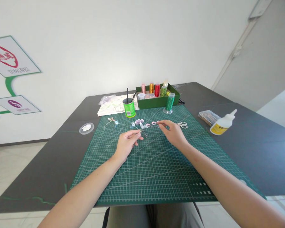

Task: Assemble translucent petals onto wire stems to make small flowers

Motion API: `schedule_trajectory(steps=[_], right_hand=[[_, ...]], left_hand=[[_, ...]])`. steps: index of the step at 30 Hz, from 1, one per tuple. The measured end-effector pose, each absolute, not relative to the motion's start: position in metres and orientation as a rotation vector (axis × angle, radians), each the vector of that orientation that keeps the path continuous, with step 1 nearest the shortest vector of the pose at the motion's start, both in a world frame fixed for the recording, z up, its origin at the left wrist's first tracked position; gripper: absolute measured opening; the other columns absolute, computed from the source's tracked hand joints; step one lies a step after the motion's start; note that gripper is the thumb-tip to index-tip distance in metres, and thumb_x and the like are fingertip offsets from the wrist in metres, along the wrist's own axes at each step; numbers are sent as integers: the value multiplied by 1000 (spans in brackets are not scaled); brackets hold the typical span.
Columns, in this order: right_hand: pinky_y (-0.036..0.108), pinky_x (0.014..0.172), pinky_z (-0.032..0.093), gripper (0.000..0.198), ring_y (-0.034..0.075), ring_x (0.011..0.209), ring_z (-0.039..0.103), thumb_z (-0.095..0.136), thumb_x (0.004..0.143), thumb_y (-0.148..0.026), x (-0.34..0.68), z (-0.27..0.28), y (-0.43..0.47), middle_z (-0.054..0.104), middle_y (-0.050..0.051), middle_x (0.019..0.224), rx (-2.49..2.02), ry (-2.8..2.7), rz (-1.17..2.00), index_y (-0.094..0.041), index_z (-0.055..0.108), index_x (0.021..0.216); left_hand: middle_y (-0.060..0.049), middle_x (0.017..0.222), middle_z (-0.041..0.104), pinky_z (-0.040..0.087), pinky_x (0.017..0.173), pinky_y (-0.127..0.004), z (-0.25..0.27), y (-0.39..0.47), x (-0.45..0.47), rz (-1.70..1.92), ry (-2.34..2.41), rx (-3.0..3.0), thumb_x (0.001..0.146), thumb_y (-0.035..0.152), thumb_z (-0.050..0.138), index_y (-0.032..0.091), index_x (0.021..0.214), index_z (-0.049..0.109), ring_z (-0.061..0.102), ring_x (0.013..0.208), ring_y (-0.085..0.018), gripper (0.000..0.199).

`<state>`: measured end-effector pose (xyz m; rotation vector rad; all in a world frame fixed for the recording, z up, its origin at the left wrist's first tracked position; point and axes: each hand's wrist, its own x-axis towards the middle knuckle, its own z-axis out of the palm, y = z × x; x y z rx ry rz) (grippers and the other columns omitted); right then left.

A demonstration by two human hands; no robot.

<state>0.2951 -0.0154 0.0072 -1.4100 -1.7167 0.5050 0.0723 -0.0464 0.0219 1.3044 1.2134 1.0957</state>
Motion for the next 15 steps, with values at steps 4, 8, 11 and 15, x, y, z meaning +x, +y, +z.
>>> schedule_trajectory(steps=[4,8,11,15], right_hand=[[35,83,49,26,25,97,68,52,92,-30,286,8,-23,76,6,101,-1336,-1792,663,-20,75,100],[37,90,49,29,25,102,68,49,95,-31,274,11,-34,76,6,104,-1162,-1878,811,-21,76,100],[39,95,48,29,25,108,66,51,95,-35,268,11,-39,74,7,110,-1049,-1853,977,-21,74,106],[35,84,51,31,22,93,67,55,92,-41,264,11,-41,73,8,98,-892,-1751,1251,-17,72,100]], left_hand=[[-7,74,75,30,42,-20,21,-48,75,1074,1182,1298,76,37,73,14,101,76,50,48,-9,34],[-7,74,75,29,42,-19,21,-50,77,1049,1151,1270,76,36,72,14,100,76,49,48,-8,33],[-7,74,75,30,43,-19,21,-52,78,1046,1146,1283,77,36,71,14,100,77,50,48,-8,32],[-6,72,74,30,43,-20,22,-53,80,1039,1124,1322,78,33,70,14,100,77,50,48,-9,30]])
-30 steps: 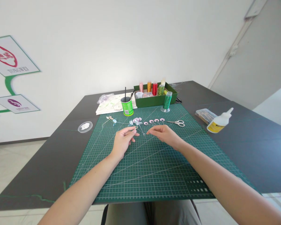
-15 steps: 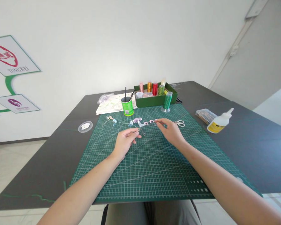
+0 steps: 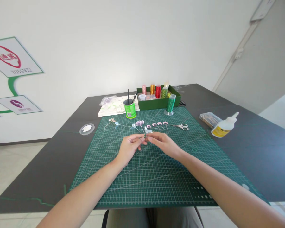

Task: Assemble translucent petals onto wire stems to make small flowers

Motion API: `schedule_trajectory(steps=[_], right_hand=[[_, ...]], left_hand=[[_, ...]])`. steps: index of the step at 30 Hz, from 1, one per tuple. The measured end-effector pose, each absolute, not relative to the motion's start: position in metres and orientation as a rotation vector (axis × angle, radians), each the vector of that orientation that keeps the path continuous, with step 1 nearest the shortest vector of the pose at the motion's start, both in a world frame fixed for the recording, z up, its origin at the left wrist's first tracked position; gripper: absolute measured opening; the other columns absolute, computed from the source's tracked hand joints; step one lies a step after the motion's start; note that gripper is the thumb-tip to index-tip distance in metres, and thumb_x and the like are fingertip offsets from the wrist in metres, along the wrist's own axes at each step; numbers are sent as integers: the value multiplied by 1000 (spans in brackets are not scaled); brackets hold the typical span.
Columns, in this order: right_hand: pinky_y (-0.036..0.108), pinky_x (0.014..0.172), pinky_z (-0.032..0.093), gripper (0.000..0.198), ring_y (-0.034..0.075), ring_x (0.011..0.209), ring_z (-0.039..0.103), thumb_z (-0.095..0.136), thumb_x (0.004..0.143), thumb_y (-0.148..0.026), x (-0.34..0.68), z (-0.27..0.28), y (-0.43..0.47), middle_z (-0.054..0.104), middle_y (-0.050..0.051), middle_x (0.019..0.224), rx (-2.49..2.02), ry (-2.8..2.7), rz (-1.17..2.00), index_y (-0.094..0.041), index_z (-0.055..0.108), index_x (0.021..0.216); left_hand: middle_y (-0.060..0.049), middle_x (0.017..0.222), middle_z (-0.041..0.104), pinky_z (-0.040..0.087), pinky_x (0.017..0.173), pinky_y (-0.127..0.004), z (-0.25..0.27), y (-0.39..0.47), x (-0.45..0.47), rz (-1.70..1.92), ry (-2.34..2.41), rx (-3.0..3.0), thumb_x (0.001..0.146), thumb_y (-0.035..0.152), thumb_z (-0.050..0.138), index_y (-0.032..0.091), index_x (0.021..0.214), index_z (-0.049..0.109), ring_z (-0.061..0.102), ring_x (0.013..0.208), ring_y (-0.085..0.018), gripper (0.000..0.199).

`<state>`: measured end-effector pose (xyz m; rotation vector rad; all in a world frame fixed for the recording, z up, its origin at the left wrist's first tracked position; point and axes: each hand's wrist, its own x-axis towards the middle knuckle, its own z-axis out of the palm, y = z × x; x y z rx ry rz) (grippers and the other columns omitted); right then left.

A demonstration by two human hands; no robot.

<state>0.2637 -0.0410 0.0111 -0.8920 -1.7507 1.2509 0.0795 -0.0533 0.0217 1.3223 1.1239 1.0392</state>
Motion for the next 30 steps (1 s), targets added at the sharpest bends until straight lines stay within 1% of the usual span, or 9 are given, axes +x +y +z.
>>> schedule_trajectory(steps=[2,4,6,11,14,17,23,27,30], right_hand=[[29,62,49,35,15,65,61,54,91,-44,263,11,-41,68,3,75,-888,-1711,1369,-15,70,102],[24,47,35,37,10,47,43,56,89,-46,264,10,-39,56,-3,59,-962,-1688,1391,-14,69,104],[23,45,27,35,8,45,34,58,87,-45,267,11,-37,51,-5,56,-1037,-1690,1325,-14,71,99],[25,48,24,35,9,46,30,56,85,-43,285,12,-23,48,-3,54,-1161,-1733,1077,-15,75,81],[26,49,24,35,10,46,32,55,83,-43,299,13,-14,47,-3,49,-1318,-1797,818,-16,77,78],[27,53,28,34,13,49,42,55,83,-41,314,14,-5,51,-1,48,-1486,-1808,478,-17,78,76],[29,58,32,31,21,61,58,51,88,-34,349,19,9,68,6,65,-1833,-1710,50,-19,78,87],[31,61,36,30,26,72,63,49,90,-31,371,19,14,73,11,77,-2050,-1594,-117,-18,76,88],[36,72,43,29,30,86,65,47,89,-23,378,18,15,73,18,91,-2027,-1607,-247,-13,74,89]], left_hand=[[-6,72,74,30,43,-20,21,-53,80,1031,1117,1341,78,32,69,14,101,78,50,48,-9,30],[-6,72,74,30,42,-20,21,-53,80,1026,1123,1348,79,33,69,15,102,77,50,48,-9,30],[-7,73,75,31,42,-20,20,-53,79,1036,1136,1347,79,34,70,15,102,77,51,48,-9,31],[-7,74,75,32,42,-19,18,-49,75,1110,1173,1343,79,36,71,15,102,76,51,49,-9,32],[-7,74,75,31,41,-19,18,-45,72,1162,1170,1342,79,37,72,15,103,76,50,48,-9,33],[-7,74,75,32,42,-19,19,-42,69,1255,1165,1322,78,36,73,15,103,76,49,48,-8,34],[-6,74,74,32,43,-19,22,-30,59,1431,1167,1206,74,35,76,14,102,76,48,50,-8,35],[-6,74,73,32,43,-19,21,-20,51,1498,1182,1163,72,34,77,13,103,75,48,50,-7,37],[-7,76,74,32,44,-19,20,-17,48,1499,1193,1158,72,35,77,13,104,75,48,51,-8,39]])
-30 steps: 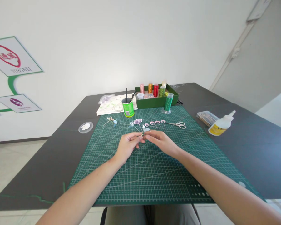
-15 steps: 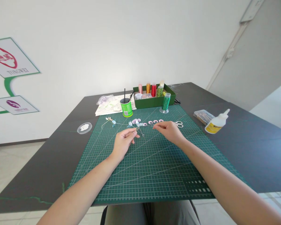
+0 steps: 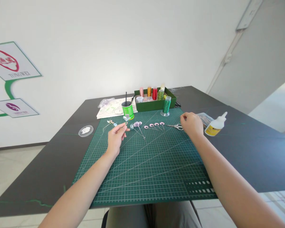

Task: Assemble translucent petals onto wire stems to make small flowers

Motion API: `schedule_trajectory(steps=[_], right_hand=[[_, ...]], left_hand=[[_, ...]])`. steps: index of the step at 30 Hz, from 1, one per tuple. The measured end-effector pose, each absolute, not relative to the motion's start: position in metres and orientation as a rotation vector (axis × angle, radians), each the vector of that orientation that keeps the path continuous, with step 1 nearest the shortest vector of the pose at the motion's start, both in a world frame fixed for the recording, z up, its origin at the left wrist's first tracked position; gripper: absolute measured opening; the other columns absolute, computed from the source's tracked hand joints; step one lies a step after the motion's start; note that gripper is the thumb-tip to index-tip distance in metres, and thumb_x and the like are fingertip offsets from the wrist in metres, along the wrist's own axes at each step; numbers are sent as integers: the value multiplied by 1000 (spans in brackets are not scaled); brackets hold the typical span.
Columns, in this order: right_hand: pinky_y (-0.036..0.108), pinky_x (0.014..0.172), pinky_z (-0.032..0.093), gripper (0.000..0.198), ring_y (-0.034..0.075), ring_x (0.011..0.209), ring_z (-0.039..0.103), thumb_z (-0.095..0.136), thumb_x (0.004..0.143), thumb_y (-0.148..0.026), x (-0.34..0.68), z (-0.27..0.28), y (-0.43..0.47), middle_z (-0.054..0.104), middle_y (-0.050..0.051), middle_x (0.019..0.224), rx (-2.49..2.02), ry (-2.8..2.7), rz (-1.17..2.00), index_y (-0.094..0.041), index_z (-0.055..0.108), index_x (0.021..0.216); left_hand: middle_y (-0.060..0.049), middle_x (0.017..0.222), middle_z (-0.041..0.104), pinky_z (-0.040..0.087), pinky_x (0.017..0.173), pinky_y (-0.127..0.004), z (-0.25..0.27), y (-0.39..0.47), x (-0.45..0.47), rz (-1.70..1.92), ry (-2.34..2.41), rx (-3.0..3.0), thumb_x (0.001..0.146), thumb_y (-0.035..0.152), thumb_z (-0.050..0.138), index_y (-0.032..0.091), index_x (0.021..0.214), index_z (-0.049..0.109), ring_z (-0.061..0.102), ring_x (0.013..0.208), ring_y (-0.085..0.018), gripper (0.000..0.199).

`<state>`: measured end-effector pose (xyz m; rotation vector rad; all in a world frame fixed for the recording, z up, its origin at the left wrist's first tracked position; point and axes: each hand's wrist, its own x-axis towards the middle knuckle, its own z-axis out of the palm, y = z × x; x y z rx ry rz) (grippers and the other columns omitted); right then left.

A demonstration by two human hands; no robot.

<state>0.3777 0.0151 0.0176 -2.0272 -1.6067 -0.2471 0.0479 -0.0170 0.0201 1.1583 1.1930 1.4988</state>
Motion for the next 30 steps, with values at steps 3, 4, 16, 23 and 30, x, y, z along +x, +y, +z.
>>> schedule_trajectory(steps=[3,4,16,23,30], right_hand=[[46,89,44,33,34,101,63,46,88,-19,369,14,14,72,20,108,-1849,-1648,-314,-9,72,105],[48,95,42,35,34,105,63,45,89,-19,362,13,12,71,19,112,-1759,-1680,-299,-9,70,110],[45,102,47,35,26,116,63,50,94,-34,256,12,-45,70,10,120,-917,-1816,1132,-20,67,121],[24,47,40,41,10,49,50,47,96,-40,244,9,-56,59,-2,68,-1001,-1718,1274,-17,59,127],[25,53,35,32,12,53,46,43,96,-29,254,17,-53,48,-4,58,-1117,-1832,1031,-18,69,111]], left_hand=[[-7,76,74,32,44,-20,21,-20,50,1407,1190,1184,73,37,77,13,104,75,47,50,-8,40],[-7,76,74,32,44,-20,21,-23,52,1341,1177,1206,73,37,77,13,104,75,47,50,-8,40],[-6,71,74,33,42,-20,24,-51,74,1111,1113,1294,76,38,74,14,101,77,51,48,-9,35],[-5,68,73,31,41,-19,22,-47,72,1131,1152,1292,75,38,74,14,100,77,50,47,-9,35],[-8,77,76,28,40,-19,21,-44,70,1098,1228,1276,76,38,73,14,102,75,50,47,-9,35]])
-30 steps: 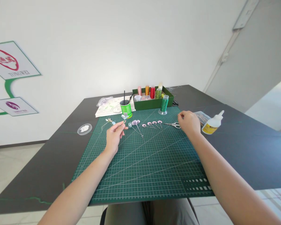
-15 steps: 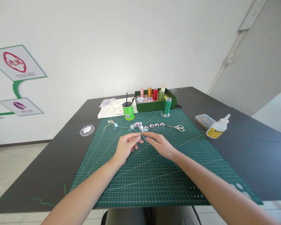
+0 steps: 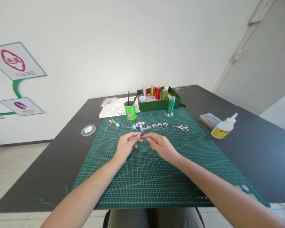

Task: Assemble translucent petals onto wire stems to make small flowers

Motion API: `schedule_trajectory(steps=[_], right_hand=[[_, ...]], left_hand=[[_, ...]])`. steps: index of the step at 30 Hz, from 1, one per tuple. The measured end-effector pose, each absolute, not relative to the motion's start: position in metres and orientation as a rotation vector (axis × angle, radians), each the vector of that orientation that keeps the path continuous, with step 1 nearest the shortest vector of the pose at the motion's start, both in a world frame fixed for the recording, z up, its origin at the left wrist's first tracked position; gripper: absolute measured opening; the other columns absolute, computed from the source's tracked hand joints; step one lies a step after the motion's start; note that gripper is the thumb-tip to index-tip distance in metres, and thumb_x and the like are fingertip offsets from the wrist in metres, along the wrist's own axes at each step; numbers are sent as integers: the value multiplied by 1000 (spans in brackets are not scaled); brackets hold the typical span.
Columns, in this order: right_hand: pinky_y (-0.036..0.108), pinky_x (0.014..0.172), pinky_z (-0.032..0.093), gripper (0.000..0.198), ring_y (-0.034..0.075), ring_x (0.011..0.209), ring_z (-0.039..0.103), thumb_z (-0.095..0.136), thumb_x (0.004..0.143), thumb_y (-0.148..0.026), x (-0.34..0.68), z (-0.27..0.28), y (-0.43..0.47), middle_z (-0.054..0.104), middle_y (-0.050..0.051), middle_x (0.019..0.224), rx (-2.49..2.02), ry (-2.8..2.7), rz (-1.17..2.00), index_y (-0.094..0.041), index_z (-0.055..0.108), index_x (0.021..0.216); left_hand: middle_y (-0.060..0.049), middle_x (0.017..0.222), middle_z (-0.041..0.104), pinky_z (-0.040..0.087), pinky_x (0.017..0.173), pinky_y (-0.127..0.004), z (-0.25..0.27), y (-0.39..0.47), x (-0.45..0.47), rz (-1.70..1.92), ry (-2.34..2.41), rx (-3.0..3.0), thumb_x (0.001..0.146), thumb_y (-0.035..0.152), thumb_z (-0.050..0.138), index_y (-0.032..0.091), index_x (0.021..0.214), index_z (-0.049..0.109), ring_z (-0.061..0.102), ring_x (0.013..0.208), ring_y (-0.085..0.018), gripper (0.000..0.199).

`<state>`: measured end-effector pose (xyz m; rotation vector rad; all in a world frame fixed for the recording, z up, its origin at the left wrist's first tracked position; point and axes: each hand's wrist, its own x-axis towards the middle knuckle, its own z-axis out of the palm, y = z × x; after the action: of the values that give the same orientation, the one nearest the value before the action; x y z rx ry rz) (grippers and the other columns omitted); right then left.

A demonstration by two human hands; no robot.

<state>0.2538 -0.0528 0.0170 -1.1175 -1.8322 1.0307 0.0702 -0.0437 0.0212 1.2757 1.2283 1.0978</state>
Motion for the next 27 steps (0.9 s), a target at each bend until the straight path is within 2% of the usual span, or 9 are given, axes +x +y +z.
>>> schedule_trajectory(steps=[5,8,12,17,27], right_hand=[[24,45,22,30,9,45,29,46,94,-31,259,25,-56,38,-6,51,-1072,-1899,1088,-18,72,100],[24,44,18,32,8,45,25,51,92,-38,264,31,-57,36,-6,51,-1014,-1894,1193,-16,73,92],[25,44,18,34,8,45,24,55,89,-44,272,41,-56,40,-5,51,-919,-1826,1253,-16,74,85],[25,44,18,36,8,45,24,57,87,-46,275,42,-53,37,-5,48,-977,-1735,1229,-15,76,90],[24,44,24,36,10,47,32,56,87,-43,276,23,-38,42,-4,50,-1143,-1659,1091,-16,78,95]], left_hand=[[-4,70,75,39,46,-22,18,-40,67,979,1301,1476,78,35,69,15,97,74,52,44,-10,28],[-3,71,75,44,50,-24,18,-43,68,825,1307,1662,82,35,64,17,89,73,56,48,-12,22],[-2,76,76,41,53,-23,21,-52,72,663,1213,1886,87,33,60,19,81,72,59,55,-13,19],[0,73,76,42,58,-24,24,-62,77,562,1106,2017,88,28,59,21,79,73,63,59,-15,18],[0,75,77,44,58,-24,25,-66,79,586,1050,2004,89,30,61,22,82,74,65,60,-15,17]])
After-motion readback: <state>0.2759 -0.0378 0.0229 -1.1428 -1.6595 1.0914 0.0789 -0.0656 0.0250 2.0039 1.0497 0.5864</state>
